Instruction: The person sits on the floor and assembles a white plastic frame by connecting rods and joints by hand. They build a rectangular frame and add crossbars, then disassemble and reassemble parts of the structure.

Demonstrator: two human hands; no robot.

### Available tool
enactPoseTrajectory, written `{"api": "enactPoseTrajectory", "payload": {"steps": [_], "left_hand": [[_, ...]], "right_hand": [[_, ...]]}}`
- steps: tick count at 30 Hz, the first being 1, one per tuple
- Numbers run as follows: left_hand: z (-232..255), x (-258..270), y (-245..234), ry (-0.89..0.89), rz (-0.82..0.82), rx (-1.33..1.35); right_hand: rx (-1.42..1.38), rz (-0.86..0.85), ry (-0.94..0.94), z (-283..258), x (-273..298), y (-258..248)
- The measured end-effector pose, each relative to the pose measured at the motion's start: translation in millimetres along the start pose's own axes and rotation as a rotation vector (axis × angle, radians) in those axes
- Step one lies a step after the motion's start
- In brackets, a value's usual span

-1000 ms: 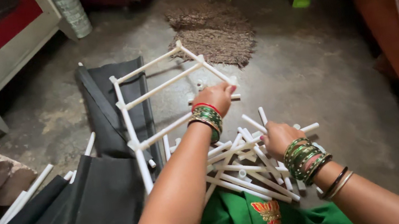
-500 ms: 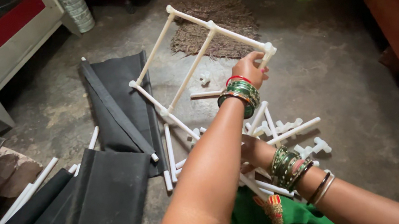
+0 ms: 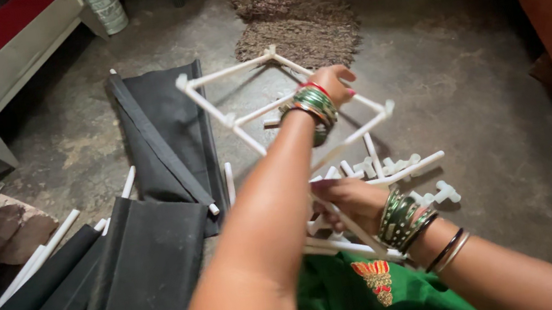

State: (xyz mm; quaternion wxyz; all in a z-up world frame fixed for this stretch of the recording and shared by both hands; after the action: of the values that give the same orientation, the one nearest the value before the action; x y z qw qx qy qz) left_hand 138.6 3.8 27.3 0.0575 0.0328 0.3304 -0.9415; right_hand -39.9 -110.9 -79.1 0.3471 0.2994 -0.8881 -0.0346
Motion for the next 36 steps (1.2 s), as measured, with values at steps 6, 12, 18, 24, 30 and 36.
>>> {"api": "enactPoseTrajectory", "payload": {"steps": [6,12,18,24,30,36], "left_hand": [[-41,51,-67,0.018,0.369,-0.231],[-101,169,-51,-0.361,1.005,0.063],[-150,145,52,-0.631,0.478,1.487],[-244,92,111,-0.696,0.367,1.468],[-305,85,157,-1.453,0.246,1.172],[-211,109,102,-0.779,0.292,1.578]], "right_hand": [[0.218,0.138,-0.04,-25,15,-7],[0.207,0.085,-0.112,-33,25,1],[0.03,-0.151,0.045,9,30,22],[0.368,0.093,-0.012,24,-10,7],[1.411,0.593,-0.433,3,-1,11],[0.909,0.459,-0.063,-10,8,4]]}}
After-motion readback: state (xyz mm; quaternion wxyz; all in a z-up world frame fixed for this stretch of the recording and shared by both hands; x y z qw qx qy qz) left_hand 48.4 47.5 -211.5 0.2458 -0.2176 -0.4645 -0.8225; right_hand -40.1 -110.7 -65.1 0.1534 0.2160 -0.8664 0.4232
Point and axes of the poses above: each hand's wrist, its own x-axis away from the middle knuckle, its own y-axis out of the palm, z = x × y, the point moved 6 cm from there along -x, towards the middle knuckle, and after that the axes turned 6 degrees about z, right-handed, at the moved point
